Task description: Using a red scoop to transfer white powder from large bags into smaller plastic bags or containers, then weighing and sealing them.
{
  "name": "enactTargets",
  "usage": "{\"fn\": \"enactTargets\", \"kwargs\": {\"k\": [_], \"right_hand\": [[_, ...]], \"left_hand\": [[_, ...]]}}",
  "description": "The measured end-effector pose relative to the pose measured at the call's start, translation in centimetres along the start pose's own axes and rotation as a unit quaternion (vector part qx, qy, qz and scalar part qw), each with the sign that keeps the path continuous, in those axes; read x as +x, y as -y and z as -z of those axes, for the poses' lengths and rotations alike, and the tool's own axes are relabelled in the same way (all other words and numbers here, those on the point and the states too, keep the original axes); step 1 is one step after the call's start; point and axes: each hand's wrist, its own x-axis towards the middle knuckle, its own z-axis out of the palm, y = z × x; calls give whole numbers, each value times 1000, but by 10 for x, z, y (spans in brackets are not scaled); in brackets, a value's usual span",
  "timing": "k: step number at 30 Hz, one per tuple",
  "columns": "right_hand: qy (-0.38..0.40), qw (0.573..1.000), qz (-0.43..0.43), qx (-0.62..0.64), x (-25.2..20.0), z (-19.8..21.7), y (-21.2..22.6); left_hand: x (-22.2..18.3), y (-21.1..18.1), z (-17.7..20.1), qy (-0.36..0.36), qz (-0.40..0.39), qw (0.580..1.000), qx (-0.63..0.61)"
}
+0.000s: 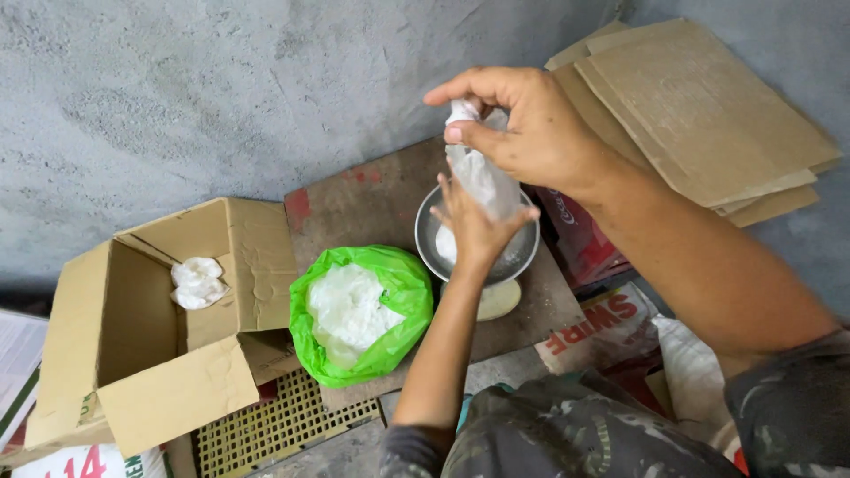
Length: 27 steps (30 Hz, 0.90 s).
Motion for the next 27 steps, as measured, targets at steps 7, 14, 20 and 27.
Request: {"fn": "enactTargets", "kwargs": {"k": [7,14,20,27], "right_hand": [[-62,997,-43,31,-38,44,-14],[-320,853,-330,248,-174,109,-136],[-227,766,-417,434,-270,14,-189],[100,724,-325,600,-219,-86,-185]], "left_hand": [[41,51,-63,99,100,989,-44],[72,67,-8,206,-56,952,-220],[90,-8,41,143,-133,981,5],[76,-89,85,155,-152,955,-204]]}}
